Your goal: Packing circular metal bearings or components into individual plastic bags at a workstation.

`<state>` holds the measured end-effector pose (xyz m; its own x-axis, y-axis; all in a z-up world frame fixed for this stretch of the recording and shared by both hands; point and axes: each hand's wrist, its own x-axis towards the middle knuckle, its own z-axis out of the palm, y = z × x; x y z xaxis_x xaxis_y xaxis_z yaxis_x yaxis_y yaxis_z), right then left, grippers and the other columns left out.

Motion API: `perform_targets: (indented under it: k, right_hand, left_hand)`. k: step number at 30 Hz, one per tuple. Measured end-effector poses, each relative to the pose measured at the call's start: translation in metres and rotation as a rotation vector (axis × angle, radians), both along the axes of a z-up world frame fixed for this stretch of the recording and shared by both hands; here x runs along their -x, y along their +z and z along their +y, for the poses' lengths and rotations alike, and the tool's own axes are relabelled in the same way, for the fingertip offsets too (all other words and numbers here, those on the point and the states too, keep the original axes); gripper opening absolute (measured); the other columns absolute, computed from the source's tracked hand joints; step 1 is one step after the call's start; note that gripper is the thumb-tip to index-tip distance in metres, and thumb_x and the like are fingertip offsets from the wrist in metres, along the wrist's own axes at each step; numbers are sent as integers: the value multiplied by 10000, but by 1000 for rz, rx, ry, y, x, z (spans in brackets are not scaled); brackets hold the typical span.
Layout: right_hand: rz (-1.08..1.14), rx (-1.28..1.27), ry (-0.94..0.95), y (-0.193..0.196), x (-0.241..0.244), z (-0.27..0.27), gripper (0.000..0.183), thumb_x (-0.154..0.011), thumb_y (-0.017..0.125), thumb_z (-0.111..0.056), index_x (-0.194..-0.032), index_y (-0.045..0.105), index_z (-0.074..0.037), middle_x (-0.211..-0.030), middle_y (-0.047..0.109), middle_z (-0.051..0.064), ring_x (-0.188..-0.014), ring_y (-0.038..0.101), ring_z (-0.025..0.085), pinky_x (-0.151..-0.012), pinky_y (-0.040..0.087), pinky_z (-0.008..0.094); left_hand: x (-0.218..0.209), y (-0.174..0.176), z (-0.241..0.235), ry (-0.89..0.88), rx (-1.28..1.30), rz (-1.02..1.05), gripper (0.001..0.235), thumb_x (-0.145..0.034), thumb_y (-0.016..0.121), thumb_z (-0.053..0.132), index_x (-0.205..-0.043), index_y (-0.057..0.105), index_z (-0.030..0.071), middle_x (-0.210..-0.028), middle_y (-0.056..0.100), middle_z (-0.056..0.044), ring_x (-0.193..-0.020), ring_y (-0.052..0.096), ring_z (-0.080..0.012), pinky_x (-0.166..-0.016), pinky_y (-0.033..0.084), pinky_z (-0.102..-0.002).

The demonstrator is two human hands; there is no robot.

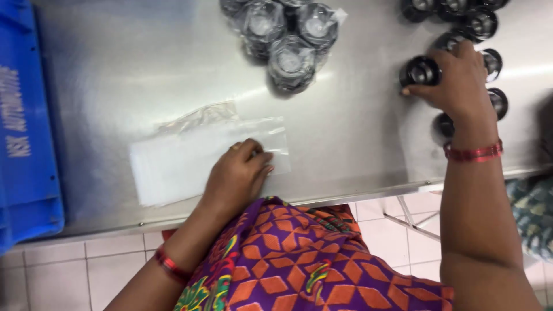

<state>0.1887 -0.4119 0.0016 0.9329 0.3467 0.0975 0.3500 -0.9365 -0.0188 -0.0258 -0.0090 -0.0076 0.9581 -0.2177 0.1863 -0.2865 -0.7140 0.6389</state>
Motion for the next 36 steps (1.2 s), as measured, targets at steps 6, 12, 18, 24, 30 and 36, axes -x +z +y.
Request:
perform_targets:
  k: [6,12,18,24,30,36]
  right_hand:
    - [50,-244,50,-13,71,47,818,-637,985,-415,-1316,716,-46,-1211,547,205,-1185,506,383,-1029,457,508]
    - [96,-398,89,-24,128,104,841,-712,946,-382,-1426,627,-73,-1335,499,178,-1200,459,363,-1033,415,490]
    - [-47,-353,72,-12,134,145,732,-772,901,-270,-1427,628,-92,-1420,511,140,-1261,461,352,-1000,390,503]
    - [227,-828,139,-16,143,156,212,-1025,690,-137,-1229,691,-79,-1094,701,93,-938,676,176,-790,557,272]
    - [978,-1183,-168,-16,142,189,279,-991,569,-254,-1134,690,-48,-942,775,-1,-595,674,68,-514,502,203]
    - [1030,-1134,-49,-50,129,203,219,-939,725,-218,-983,755,-5,-757,715,9,-550,595,45,-478,442,186]
  left_hand:
    - [-25,-5,-13,105,80,122,132,-826,783,185,-916,762,91,-965,672,-55,-879,673,-284,-761,557,-412]
    - [-45,-12,-4,212,16,185,84,-860,756,190,-857,763,107,-938,676,-34,-874,677,-272,-749,548,-416]
    - [-37,-3,-6,68,93,190,105,-832,770,196,-886,752,108,-925,691,-20,-862,685,-255,-749,544,-401]
    - [-39,-16,-13,222,29,137,135,-820,808,213,-883,749,109,-930,694,-41,-839,681,-262,-724,539,-400]
    - [-29,-28,-4,113,464,174,107,-851,822,151,-908,756,89,-908,687,-24,-726,653,-150,-653,519,-301]
    - [-27,-26,2,90,574,100,299,-762,891,134,-956,692,25,-914,645,-39,-731,640,-100,-627,519,-249]
